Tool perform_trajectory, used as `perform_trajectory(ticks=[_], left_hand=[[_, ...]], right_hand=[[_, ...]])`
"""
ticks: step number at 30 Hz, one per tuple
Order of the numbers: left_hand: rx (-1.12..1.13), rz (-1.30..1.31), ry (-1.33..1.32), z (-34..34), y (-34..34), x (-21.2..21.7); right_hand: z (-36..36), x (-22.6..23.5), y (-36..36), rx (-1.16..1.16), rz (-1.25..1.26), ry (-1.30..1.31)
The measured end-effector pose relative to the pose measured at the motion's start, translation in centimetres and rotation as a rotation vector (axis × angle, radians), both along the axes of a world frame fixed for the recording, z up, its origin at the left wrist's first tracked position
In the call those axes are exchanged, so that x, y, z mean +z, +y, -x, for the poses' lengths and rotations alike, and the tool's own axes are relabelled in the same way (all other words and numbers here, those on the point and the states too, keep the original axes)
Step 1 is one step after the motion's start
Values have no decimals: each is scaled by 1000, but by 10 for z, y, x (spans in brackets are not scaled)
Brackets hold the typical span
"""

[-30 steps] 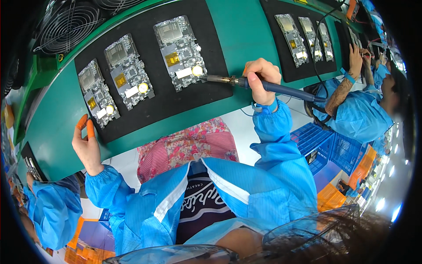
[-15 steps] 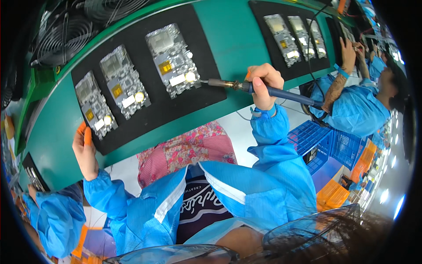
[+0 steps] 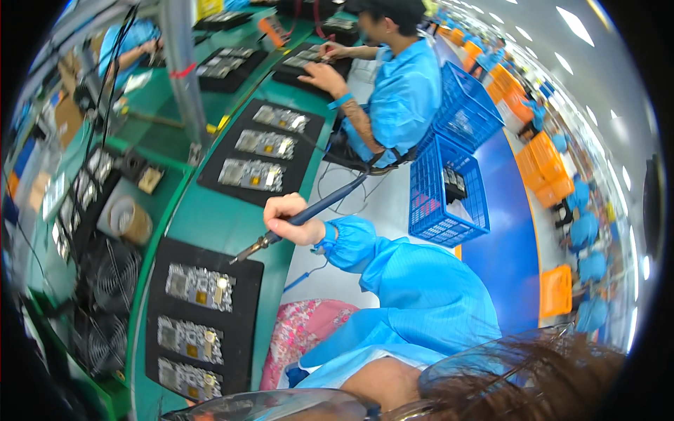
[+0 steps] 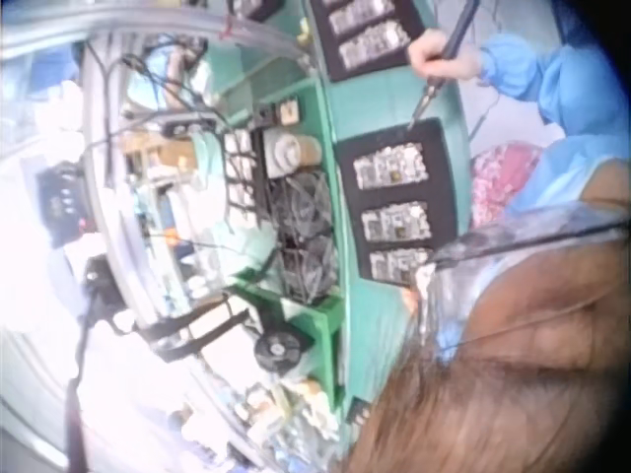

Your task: The person solders components onto circuit boards using a soldering iron and solder wire, pushes the tray of boards down the assembly line, and solders additional circuit boards.

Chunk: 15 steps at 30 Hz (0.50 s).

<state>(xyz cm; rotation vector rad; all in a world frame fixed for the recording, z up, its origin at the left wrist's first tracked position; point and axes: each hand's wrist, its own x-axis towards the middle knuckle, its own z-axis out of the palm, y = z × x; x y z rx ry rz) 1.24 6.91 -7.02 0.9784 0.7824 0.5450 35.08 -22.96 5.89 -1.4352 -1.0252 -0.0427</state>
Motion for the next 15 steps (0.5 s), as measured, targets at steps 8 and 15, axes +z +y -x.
perform_trajectory(ticks=[8,15], left_hand=[[-141,101,4,-59,-45,42],[-127,222,-6,-51,-63,59]], right_hand=[[8,28,-5,-77,-40,29],[-10,52,-17,-236,-138,-67]])
